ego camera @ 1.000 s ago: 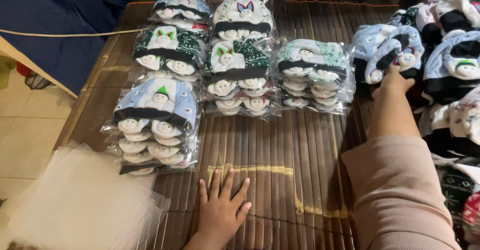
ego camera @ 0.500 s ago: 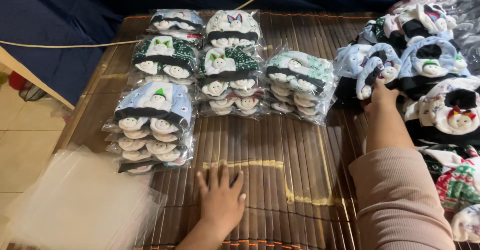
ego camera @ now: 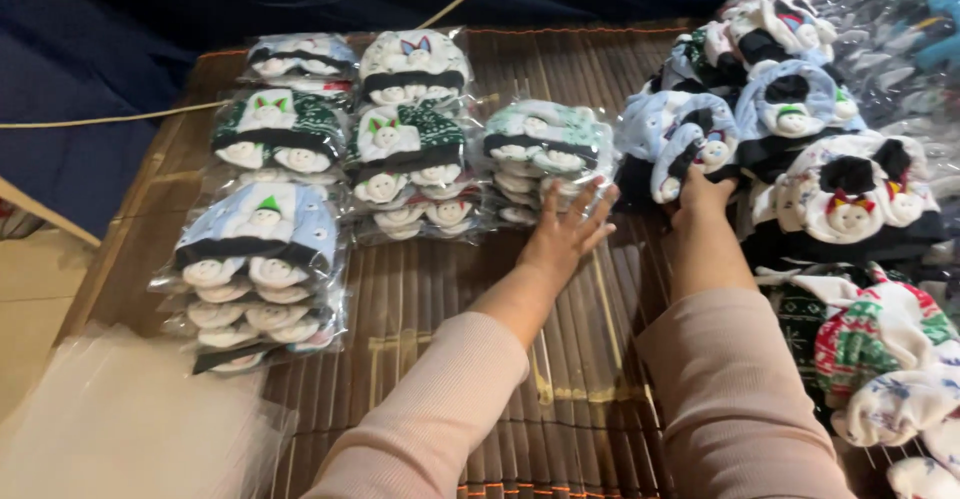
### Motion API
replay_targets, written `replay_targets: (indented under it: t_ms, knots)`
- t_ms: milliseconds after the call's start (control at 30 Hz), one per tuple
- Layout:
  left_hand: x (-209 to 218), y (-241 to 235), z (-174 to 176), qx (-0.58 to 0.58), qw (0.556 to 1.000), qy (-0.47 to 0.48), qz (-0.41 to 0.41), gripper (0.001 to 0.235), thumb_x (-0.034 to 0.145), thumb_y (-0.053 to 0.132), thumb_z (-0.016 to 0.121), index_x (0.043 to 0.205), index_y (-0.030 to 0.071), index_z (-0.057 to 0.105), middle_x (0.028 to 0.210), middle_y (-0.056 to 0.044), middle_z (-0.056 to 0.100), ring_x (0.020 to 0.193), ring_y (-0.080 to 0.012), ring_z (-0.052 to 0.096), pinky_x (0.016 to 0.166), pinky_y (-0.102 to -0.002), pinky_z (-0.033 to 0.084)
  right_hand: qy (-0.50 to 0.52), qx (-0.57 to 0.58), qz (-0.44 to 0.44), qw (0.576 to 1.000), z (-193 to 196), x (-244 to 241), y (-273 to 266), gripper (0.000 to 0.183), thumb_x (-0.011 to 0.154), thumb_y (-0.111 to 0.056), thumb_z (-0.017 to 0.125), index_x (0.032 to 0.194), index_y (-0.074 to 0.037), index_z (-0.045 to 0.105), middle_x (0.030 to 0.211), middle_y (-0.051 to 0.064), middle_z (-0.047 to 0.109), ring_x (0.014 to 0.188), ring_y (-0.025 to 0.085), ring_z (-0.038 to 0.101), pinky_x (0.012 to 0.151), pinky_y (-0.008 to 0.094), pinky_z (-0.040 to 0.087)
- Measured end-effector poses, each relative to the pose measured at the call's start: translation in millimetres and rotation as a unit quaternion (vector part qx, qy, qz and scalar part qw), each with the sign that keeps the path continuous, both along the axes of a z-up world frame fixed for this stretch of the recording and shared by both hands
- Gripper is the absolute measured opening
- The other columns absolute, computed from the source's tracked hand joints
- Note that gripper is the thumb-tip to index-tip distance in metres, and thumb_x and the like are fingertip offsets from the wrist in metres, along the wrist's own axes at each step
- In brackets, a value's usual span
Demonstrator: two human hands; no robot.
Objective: Packaging baby hats and socks into plastic bags
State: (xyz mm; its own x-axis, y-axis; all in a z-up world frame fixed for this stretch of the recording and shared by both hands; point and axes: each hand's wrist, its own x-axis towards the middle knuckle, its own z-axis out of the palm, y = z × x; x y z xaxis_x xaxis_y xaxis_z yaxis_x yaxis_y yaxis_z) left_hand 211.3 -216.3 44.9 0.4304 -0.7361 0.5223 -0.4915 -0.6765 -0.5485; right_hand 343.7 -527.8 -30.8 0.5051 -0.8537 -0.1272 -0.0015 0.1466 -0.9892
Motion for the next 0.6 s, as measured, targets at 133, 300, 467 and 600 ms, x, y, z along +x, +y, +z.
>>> replay_targets:
  t_ms: [133,300,467,600]
  knots:
    - [13.3,-3.6,-4.6,-0.038,0.998,0.042,-0.024,0.035,0.102,0.031,0.056,0.137,0.031,0.061,0.166,-0.008,0.029,0.156,-0.0437,0.014,0.111,-0.084,0.027,0.007,-0.028,-0.026,0.999,9.7,-13.0,16.7,0.071,0.093,-0.022,0.075,0.148,-0.006,0.033,0.142,0.026,0.049,0.132,0.041,0.056,0.098,0.054,0.059]
    - [22.0,-12.7,-15.2,-0.067,0.997,0.029,-0.022,0.036,0.101,0.024,0.056,0.136,0.019,0.060,0.163,-0.015,0.031,0.154,-0.0478,0.018,0.108,-0.086,0.028,0.044,-0.009,-0.004,0.999,1.9,-38.3,16.2,0.087,0.094,-0.026,0.071,0.160,-0.013,0.017,0.150,0.024,0.042,0.140,0.040,0.051,0.104,0.054,0.055]
    - [30.6,-16.0,-12.3,-0.014,0.996,0.087,0.010,0.033,0.101,0.022,0.052,0.132,0.018,0.063,0.168,-0.014,0.019,0.155,-0.0492,0.007,0.110,-0.086,0.024,0.044,-0.033,0.004,0.998,-3.5,-78.3,14.5,0.078,0.097,-0.024,0.070,0.157,-0.013,0.020,0.147,0.029,0.039,0.135,0.042,0.050,0.101,0.056,0.053]
    - [31.4,-13.7,-16.0,0.005,0.995,0.101,0.009,0.028,0.102,0.023,0.051,0.127,0.020,0.063,0.169,-0.016,0.015,0.156,-0.0504,0.004,0.110,-0.088,0.020,0.059,-0.010,0.005,0.998,7.2,-137.3,29.2,0.084,0.098,-0.025,0.068,0.161,-0.016,0.013,0.151,0.030,0.034,0.136,0.046,0.047,0.094,0.067,0.052]
